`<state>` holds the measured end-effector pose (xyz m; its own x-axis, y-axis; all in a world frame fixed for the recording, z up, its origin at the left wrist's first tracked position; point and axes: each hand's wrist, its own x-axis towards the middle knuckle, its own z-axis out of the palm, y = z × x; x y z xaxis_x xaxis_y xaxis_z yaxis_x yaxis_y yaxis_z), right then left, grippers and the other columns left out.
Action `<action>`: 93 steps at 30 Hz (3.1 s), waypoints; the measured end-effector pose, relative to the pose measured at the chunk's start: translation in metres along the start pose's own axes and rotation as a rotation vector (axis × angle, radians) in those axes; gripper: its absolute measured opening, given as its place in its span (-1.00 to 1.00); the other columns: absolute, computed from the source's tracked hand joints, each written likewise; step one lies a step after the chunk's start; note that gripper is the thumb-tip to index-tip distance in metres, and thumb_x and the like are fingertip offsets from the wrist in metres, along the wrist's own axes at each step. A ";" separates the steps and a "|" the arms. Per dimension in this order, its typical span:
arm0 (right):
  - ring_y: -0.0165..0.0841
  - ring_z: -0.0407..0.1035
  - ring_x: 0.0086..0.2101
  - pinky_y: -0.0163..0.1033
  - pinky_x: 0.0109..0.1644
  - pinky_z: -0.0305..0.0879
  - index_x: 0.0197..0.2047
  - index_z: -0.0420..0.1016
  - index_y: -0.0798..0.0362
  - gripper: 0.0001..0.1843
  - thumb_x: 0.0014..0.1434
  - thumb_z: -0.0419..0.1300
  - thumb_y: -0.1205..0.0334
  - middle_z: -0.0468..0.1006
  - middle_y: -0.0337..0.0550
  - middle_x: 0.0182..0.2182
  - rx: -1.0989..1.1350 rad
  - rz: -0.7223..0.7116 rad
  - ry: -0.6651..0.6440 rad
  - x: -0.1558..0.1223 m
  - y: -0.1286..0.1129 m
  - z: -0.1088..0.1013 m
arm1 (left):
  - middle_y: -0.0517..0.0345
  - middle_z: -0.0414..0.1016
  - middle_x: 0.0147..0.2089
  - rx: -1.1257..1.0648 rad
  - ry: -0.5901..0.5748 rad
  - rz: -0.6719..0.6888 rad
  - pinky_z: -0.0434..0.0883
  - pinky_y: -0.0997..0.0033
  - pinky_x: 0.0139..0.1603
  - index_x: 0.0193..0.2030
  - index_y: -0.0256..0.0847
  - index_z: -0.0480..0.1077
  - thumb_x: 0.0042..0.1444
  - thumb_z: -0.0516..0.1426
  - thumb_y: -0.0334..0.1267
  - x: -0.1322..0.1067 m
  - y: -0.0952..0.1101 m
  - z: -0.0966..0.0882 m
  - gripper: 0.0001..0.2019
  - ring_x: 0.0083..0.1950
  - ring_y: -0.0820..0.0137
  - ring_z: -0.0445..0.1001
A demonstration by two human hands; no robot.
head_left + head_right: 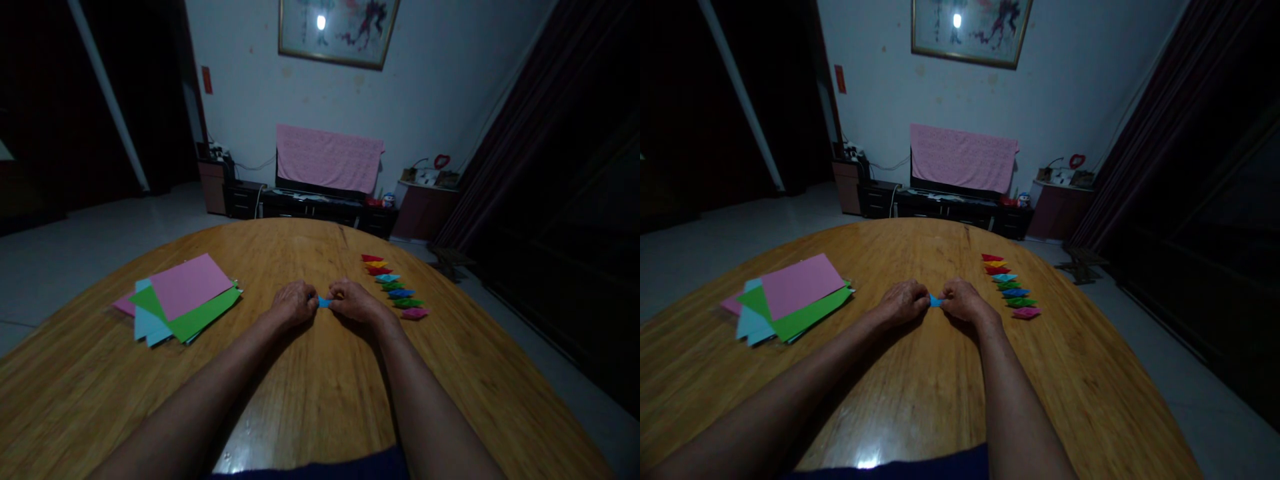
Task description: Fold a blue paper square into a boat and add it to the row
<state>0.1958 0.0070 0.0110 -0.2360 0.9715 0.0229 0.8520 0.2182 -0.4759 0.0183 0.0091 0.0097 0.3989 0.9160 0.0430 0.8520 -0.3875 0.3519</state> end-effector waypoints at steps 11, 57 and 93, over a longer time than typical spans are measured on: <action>-0.27 0.36 -0.02 -0.27 0.07 0.24 -0.28 0.59 0.02 -0.79 -0.05 0.27 0.39 0.44 -0.12 0.06 0.031 -0.048 0.037 0.004 0.007 0.009 | 0.03 0.57 -0.26 -0.040 -0.001 0.006 0.35 0.38 -0.22 -0.25 -0.18 0.53 0.14 0.02 -0.22 0.005 -0.007 0.003 -0.75 -0.22 0.31 0.50; -0.18 0.39 0.00 -0.18 0.09 0.27 -0.33 0.62 0.07 -0.80 0.10 0.16 0.23 0.47 -0.02 0.09 -0.039 0.061 0.004 0.004 -0.008 0.009 | -0.05 0.59 -0.22 0.026 -0.081 -0.031 0.39 0.35 -0.20 -0.25 -0.22 0.53 0.12 -0.01 -0.20 0.004 -0.004 -0.005 -0.71 -0.18 0.24 0.52; -0.26 0.43 -0.08 -0.29 0.01 0.29 -0.45 0.59 0.11 -0.79 0.11 0.13 0.30 0.47 -0.03 0.09 -0.068 0.017 0.008 0.003 -0.008 0.008 | -0.04 0.59 -0.18 0.037 -0.088 -0.077 0.40 0.34 -0.19 -0.24 -0.19 0.51 0.10 0.00 -0.19 0.003 0.001 -0.006 -0.72 -0.13 0.22 0.53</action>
<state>0.1840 0.0077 0.0078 -0.2176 0.9758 0.0226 0.8859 0.2072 -0.4151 0.0185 0.0125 0.0157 0.3581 0.9314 -0.0654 0.8926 -0.3210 0.3165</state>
